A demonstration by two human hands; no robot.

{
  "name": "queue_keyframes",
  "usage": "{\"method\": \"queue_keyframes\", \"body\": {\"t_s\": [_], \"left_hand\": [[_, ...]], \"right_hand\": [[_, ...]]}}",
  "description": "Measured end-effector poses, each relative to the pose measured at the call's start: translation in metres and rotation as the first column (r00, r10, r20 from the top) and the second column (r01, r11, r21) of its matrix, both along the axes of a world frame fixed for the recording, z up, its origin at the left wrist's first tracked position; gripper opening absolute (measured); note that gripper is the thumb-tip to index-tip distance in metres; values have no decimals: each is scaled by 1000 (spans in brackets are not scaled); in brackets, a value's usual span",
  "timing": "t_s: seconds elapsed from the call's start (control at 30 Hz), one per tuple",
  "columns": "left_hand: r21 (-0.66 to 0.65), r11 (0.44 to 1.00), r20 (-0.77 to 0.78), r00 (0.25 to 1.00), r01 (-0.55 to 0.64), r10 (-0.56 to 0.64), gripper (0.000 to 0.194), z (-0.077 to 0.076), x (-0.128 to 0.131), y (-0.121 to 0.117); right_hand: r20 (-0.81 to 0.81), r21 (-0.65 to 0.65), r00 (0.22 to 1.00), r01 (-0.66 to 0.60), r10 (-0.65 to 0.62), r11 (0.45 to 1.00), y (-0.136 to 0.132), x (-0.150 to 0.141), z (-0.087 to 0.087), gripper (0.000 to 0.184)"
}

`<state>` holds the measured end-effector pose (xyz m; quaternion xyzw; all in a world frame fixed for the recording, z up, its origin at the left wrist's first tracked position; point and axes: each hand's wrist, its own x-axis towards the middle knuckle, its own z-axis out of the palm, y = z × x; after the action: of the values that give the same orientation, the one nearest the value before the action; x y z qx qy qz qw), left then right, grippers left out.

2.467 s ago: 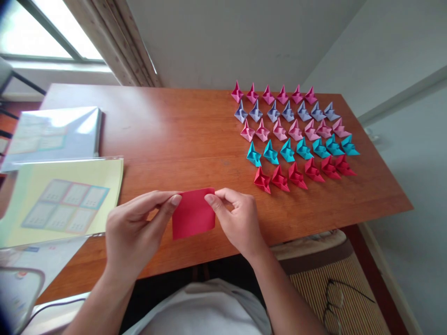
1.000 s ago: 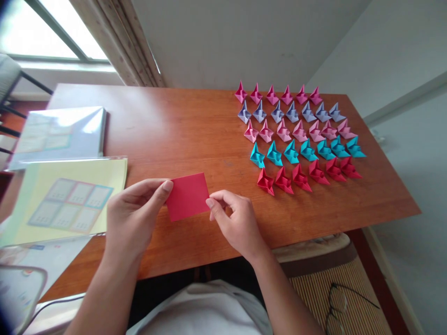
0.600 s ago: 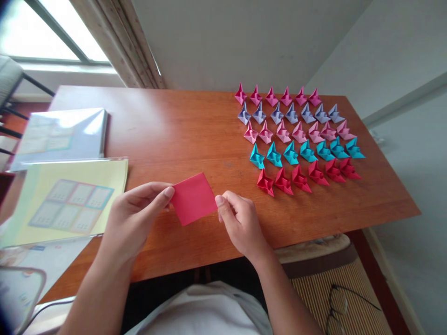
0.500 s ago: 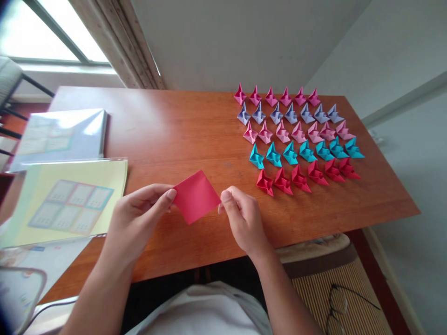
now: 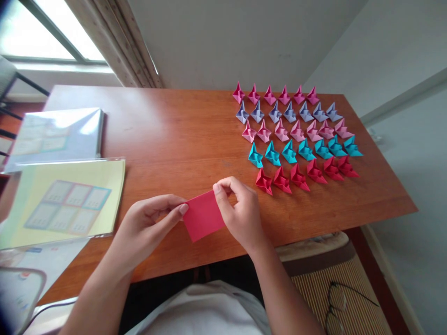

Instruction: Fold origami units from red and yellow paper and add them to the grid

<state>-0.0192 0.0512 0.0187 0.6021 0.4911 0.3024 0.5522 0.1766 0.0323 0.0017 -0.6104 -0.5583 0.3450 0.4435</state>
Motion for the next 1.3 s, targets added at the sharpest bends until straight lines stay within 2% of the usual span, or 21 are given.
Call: {"method": "queue_keyframes", "body": {"t_s": [0.17, 0.3, 0.43, 0.57, 0.73, 1.07, 1.17, 1.3], "left_hand": [[-61, 998, 52, 998, 22, -19, 18, 1, 1, -1], [-142, 989, 126, 992, 42, -24, 22, 1, 2, -2], [-138, 989, 135, 990, 52, -33, 28, 2, 0, -3], [-144, 988, 146, 989, 51, -30, 33, 1, -3, -3], [-198, 976, 190, 981, 86, -48, 19, -1, -5, -2], [-217, 943, 189, 959, 250, -211, 17, -2, 2, -2], [-169, 961, 204, 962, 217, -182, 15, -3, 10, -3], [-37, 997, 126, 990, 61, -56, 15, -6, 16, -4]], "right_hand": [[65, -5, 998, -6, 7, 1000, -1, -1, -4, 22], [100, 16, 994, 47, -48, 999, -3, -1, -6, 22], [99, 33, 992, 72, -75, 997, -4, -1, -7, 22], [79, 33, 995, 57, -60, 998, -5, -1, -6, 22], [54, 11, 998, 16, -16, 1000, -6, -2, -3, 23], [31, -8, 996, -81, 81, 997, -12, -11, -4, 19], [33, -11, 994, -102, 103, 995, -12, -11, -7, 22], [86, 64, 993, -92, 86, 994, -14, -8, -5, 31]]}}
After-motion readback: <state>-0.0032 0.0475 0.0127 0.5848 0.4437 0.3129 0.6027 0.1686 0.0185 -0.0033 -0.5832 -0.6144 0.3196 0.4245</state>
